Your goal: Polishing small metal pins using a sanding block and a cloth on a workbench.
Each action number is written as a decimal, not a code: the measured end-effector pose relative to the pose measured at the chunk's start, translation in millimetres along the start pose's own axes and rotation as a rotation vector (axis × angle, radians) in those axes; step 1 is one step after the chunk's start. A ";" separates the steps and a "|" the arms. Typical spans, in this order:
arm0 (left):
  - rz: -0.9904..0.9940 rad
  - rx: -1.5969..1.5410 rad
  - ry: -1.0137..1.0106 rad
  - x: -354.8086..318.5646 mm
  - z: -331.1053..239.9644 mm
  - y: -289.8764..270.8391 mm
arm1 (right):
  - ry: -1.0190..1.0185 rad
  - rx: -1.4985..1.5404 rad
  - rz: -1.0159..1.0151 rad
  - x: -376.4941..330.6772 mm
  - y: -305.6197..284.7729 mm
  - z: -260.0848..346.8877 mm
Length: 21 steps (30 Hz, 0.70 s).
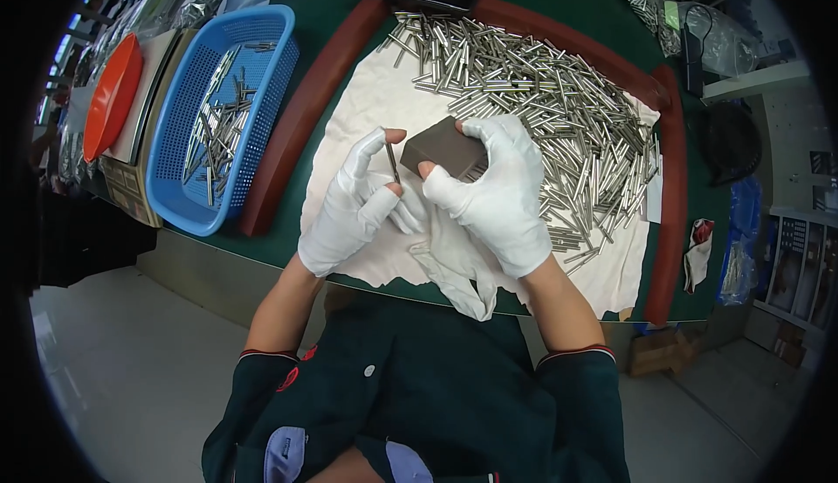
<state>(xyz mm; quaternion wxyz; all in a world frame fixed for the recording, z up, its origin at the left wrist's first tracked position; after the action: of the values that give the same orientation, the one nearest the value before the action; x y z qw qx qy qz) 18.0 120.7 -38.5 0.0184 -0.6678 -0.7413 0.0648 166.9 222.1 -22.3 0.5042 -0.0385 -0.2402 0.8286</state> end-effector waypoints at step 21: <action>0.099 -0.498 -0.101 7.3 10.4 -9.1 | -0.369 -0.573 -0.130 0.5 -20.3 12.0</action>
<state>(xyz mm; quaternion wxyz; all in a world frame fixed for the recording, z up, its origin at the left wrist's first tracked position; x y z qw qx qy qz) 7.1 126.2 -48.2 -0.1869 -0.6831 -0.7008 -0.0858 179.6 225.8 -2.8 0.4728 -0.0125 -0.5521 0.6867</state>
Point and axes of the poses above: each hand's wrist, its own x-axis towards the middle knuckle, its own y-axis out of the palm, z = x × y, the point moved 3 cm from there along x, towards the middle knuckle, and after that the axes turned 10 degrees about x, right-handed, at the moved point
